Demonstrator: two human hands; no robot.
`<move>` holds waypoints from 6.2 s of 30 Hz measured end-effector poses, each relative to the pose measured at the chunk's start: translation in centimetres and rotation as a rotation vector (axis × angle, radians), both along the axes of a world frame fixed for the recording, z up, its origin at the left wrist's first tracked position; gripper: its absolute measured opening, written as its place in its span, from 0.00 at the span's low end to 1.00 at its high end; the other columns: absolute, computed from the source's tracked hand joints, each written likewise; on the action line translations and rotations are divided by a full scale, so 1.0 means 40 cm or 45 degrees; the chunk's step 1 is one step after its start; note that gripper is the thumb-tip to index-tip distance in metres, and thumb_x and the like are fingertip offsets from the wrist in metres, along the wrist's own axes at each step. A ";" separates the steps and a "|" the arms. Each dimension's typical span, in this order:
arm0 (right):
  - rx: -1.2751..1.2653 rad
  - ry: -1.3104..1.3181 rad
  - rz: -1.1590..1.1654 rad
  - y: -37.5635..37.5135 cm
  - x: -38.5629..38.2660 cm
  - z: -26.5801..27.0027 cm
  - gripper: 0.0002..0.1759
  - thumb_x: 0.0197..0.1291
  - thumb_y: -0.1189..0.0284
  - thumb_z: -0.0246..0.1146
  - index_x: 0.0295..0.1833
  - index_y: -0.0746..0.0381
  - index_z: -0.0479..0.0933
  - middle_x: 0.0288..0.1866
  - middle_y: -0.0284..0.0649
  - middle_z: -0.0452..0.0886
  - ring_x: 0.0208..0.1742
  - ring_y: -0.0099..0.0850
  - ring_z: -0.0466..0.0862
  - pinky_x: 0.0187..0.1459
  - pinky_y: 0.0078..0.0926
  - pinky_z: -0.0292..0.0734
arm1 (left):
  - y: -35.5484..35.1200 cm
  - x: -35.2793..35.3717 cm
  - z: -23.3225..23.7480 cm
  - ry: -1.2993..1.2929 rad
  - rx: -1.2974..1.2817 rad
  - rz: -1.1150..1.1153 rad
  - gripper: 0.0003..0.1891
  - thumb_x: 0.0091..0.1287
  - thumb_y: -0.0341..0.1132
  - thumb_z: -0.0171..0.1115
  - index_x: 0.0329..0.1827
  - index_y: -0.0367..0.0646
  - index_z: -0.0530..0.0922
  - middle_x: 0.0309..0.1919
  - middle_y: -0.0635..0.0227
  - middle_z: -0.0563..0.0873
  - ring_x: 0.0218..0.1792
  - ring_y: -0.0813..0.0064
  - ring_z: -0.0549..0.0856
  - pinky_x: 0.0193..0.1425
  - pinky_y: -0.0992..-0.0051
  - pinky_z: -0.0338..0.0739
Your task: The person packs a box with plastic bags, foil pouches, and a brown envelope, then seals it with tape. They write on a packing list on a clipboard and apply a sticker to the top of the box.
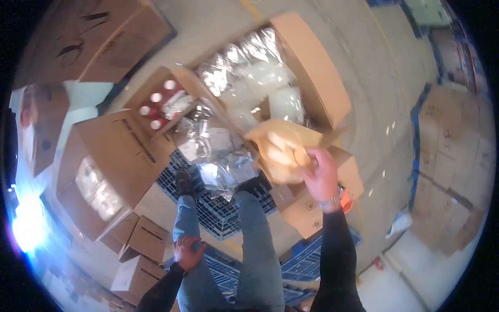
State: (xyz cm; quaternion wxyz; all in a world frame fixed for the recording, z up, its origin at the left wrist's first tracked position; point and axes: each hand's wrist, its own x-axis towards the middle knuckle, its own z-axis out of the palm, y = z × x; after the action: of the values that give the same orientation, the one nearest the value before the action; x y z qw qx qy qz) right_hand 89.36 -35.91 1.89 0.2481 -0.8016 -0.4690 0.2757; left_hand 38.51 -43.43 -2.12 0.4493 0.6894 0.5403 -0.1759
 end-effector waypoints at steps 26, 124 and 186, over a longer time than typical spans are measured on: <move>-0.296 1.907 -0.831 0.332 -1.286 0.062 0.13 0.74 0.71 0.69 0.59 0.57 0.77 0.59 0.42 0.86 0.55 0.40 0.90 0.46 0.43 0.95 | 0.657 -0.775 -0.027 -0.911 0.036 1.686 0.25 0.78 0.44 0.67 0.70 0.37 0.77 0.51 0.66 0.90 0.47 0.77 0.89 0.50 0.71 0.85; -0.926 0.017 -0.113 0.474 -2.330 -0.199 0.70 0.54 0.37 0.73 0.91 0.52 0.40 0.92 0.60 0.34 0.85 0.79 0.47 0.75 0.76 0.60 | 1.080 -1.036 -0.281 -0.043 -0.022 -1.288 0.35 0.71 0.62 0.59 0.64 0.38 0.82 0.57 0.41 0.88 0.60 0.41 0.87 0.65 0.50 0.81; -0.522 -0.466 -0.825 0.474 -1.815 -0.357 0.36 0.76 0.47 0.52 0.84 0.49 0.66 0.87 0.59 0.56 0.84 0.65 0.56 0.72 0.74 0.60 | 1.112 -0.743 -0.199 -0.395 0.379 -1.165 0.46 0.76 0.66 0.52 0.89 0.48 0.54 0.89 0.52 0.51 0.88 0.42 0.47 0.84 0.29 0.38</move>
State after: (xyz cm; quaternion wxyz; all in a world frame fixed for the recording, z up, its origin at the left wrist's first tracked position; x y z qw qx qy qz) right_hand 16.76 -16.96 -12.38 0.0702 -0.9760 -0.1647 0.1242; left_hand 8.80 1.03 -10.08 0.2978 0.9302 0.1290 -0.1714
